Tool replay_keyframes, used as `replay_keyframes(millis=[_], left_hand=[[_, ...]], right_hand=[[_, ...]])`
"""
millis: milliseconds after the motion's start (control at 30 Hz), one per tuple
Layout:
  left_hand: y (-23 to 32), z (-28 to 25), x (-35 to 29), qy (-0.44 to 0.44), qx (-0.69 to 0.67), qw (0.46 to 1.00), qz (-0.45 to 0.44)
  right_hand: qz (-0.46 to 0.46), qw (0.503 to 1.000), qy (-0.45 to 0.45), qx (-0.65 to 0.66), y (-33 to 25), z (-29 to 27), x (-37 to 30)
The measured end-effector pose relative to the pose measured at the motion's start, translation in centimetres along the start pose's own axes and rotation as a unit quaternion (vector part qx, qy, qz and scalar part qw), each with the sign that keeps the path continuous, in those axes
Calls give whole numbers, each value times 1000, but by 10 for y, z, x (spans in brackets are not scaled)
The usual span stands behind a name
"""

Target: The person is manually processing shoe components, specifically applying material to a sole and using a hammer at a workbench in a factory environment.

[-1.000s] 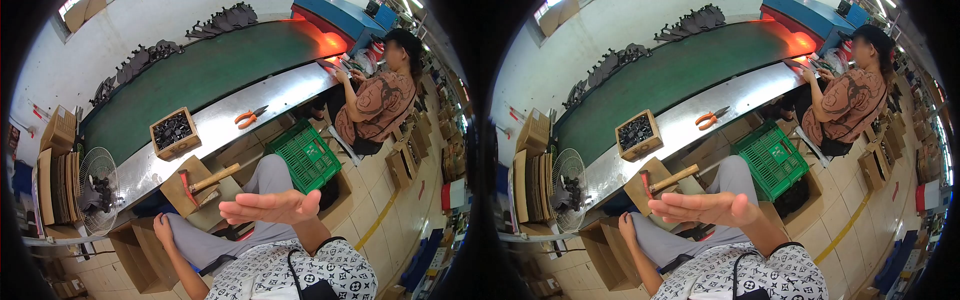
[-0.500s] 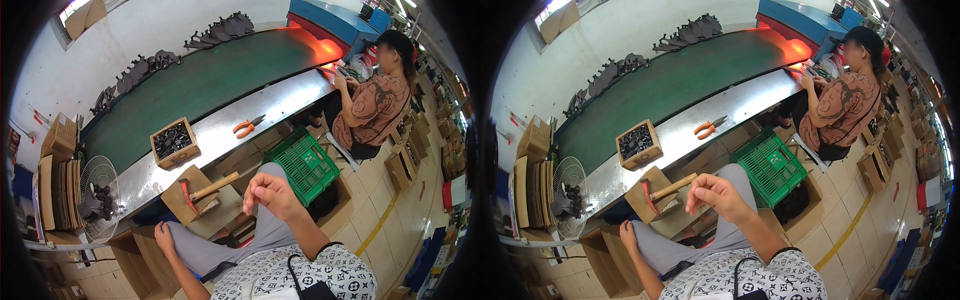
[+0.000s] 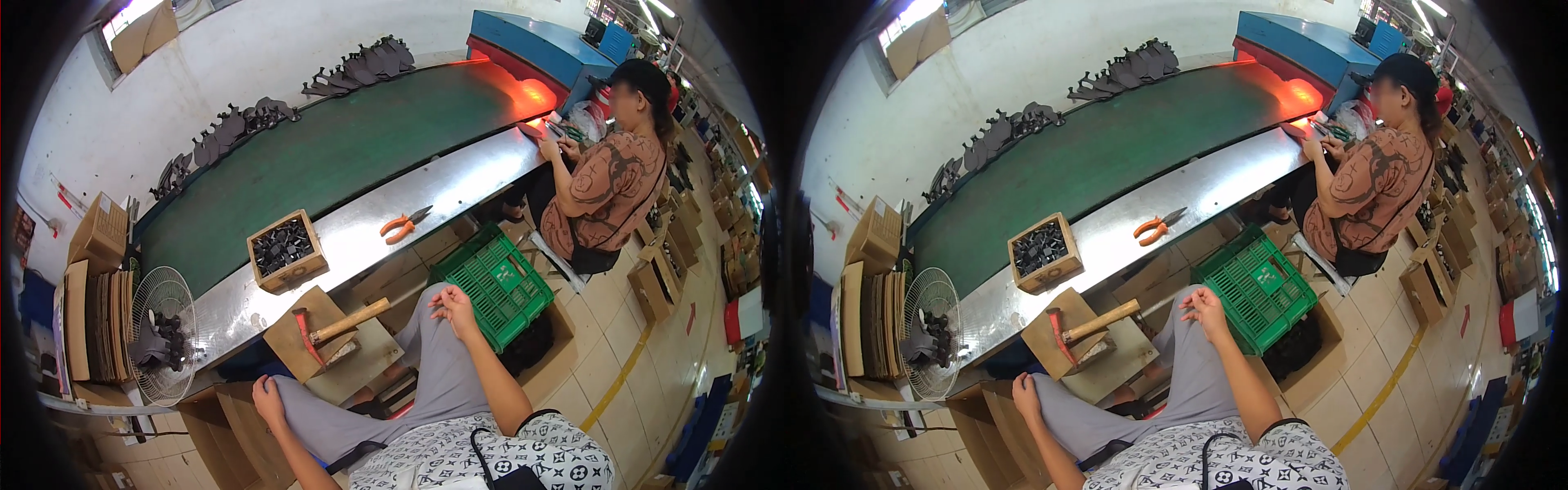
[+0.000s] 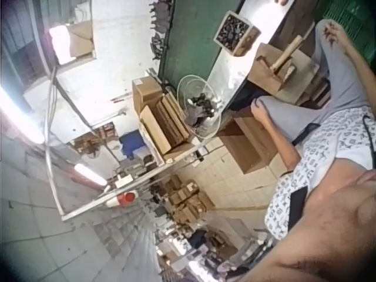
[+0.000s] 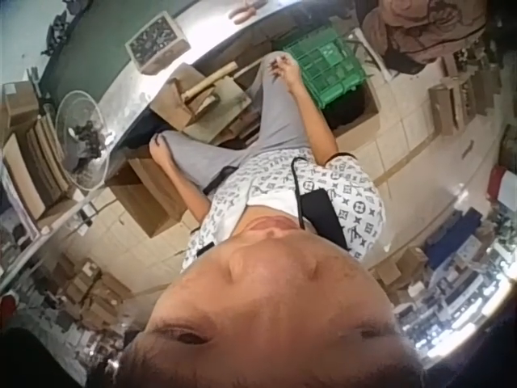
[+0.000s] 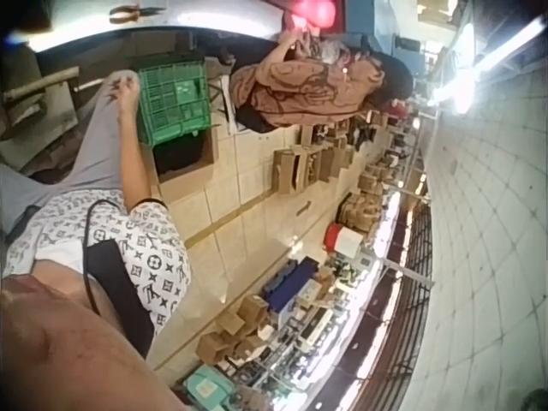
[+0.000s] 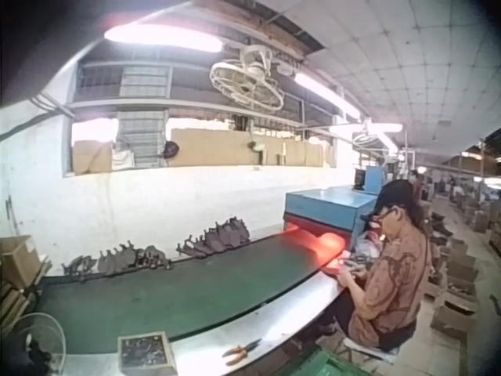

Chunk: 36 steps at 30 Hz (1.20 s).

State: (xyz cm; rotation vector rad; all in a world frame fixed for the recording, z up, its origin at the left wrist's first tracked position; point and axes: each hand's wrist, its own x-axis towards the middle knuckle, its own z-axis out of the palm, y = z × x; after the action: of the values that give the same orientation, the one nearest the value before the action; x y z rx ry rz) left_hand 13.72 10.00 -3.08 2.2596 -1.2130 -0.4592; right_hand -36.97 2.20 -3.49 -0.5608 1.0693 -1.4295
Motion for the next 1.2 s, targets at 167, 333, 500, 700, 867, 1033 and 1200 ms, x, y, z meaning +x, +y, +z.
replay_keyframes(millis=[167, 333, 500, 700, 867, 1033, 1200], left_hand=[[1, -1, 0, -8, 8, 1000, -4], [-1, 0, 1, 29, 4, 999, 19], [2, 1, 1, 13, 1, 1000, 0], [-4, 2, 2, 3, 0, 1000, -2], [-7, 5, 3, 7, -6, 1000, 2], [-7, 3, 3, 8, -19, 1000, 6], [-5, 3, 3, 9, -14, 1000, 11]], right_hand=[[-2, 996, -44, -77, 4, -1, -1], [7, 999, -36, -33, 2, -2, 0], [2, 998, -48, -36, 1, -5, -1], [4, 1000, -12, -17, -2, 1, 0], [16, 1000, 2, 2, -3, 0, 1], [18, 1000, 0, 19, -4, 0, 1], [25, 999, 2, 29, -4, 0, 1]])
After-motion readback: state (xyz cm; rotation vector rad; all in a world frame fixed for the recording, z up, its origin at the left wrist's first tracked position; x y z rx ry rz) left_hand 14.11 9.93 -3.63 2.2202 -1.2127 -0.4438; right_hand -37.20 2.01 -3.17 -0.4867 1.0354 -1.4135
